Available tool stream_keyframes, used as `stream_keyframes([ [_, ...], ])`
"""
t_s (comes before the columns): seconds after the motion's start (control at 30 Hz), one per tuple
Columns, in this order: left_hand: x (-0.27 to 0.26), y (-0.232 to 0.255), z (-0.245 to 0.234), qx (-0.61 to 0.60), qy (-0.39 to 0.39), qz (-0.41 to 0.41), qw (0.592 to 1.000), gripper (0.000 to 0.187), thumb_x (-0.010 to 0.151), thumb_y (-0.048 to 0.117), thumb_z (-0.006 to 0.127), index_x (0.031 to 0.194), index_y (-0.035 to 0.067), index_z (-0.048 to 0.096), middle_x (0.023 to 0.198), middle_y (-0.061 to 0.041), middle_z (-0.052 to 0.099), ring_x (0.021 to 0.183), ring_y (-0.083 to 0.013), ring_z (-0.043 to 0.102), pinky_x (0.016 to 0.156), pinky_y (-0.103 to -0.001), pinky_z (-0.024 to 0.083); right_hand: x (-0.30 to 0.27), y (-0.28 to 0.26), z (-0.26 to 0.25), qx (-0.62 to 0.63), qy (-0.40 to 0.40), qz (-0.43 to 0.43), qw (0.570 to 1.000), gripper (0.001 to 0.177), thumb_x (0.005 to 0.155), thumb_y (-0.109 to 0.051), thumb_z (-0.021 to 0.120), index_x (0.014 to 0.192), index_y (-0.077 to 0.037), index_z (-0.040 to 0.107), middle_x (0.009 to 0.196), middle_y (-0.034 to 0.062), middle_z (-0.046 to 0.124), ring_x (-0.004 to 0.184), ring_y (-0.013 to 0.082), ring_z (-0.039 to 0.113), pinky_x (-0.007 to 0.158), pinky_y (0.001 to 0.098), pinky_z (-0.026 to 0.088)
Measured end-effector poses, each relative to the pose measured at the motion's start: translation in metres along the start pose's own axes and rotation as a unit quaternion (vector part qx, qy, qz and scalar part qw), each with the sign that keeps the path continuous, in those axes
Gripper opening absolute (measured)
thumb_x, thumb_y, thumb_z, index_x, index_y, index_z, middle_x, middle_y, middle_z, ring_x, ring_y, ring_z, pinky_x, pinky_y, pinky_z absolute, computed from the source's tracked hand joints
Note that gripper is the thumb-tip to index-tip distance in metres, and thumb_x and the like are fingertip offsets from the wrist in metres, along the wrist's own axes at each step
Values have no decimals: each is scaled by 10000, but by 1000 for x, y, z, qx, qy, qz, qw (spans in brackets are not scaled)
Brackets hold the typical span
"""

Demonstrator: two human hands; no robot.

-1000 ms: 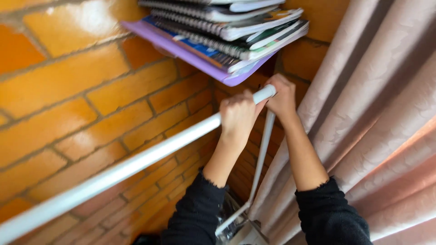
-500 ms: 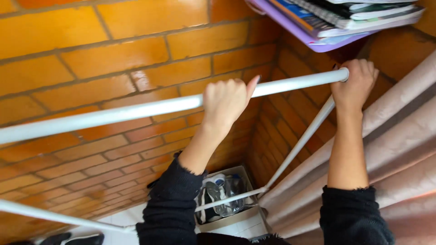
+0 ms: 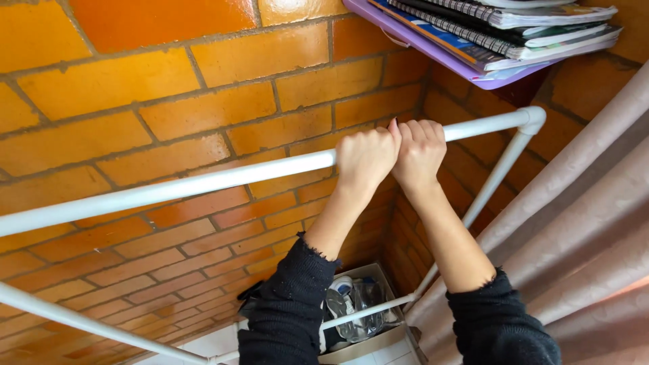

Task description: The person assembles a white PVC pipe structure by connecting vertical and horizontal sections against a brick wall. They repeatedly adjust and reposition the frame, ensuring the joints are aligned and the structure stands upright.

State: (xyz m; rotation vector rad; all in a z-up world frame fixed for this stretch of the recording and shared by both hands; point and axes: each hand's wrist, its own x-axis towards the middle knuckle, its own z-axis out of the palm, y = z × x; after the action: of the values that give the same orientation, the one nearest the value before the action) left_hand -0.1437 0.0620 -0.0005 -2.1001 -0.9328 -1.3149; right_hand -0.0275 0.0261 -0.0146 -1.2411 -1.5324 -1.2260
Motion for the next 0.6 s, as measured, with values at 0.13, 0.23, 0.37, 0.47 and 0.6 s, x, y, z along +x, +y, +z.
stream_keyframes([
  [0.13,-6,-13,-1,3,31,18,999,509,977,303,588,487,167,577,415,-55,552,330,-217,527,373,-364,405,4,-4,0,18,-7,6,1000,215,818,-80,753,723,-77,560,701,93,546,716,306,565,734,434,463],
  [0.23,-9,-30,-20,6,-1,3,1000,509,972,311,609,484,172,587,392,-53,542,303,-205,512,332,-368,383,3,4,0,8,7,19,1000,236,779,-89,776,693,-104,556,692,104,551,703,322,547,713,443,432],
  [0.37,-20,-73,-45,1,-111,3,994,573,1043,275,593,480,171,595,375,-2,530,264,-142,485,271,-335,360,-9,21,4,-22,0,23,1000,275,845,-83,789,732,-100,539,750,98,555,778,325,562,800,459,456],
  [0.47,-24,-93,-58,52,-6,8,999,517,989,294,602,491,155,599,400,-35,518,312,-180,465,336,-349,366,-7,19,8,-34,-17,30,999,261,874,-53,759,722,-85,550,749,93,576,795,310,574,923,459,466],
  [0.6,-30,-105,-42,51,-82,-9,995,475,1043,277,584,600,110,625,453,-21,560,348,-168,506,351,-334,378,15,-21,1,-14,-63,23,998,186,876,-141,792,781,-100,637,834,71,646,912,284,602,1045,500,393],
])
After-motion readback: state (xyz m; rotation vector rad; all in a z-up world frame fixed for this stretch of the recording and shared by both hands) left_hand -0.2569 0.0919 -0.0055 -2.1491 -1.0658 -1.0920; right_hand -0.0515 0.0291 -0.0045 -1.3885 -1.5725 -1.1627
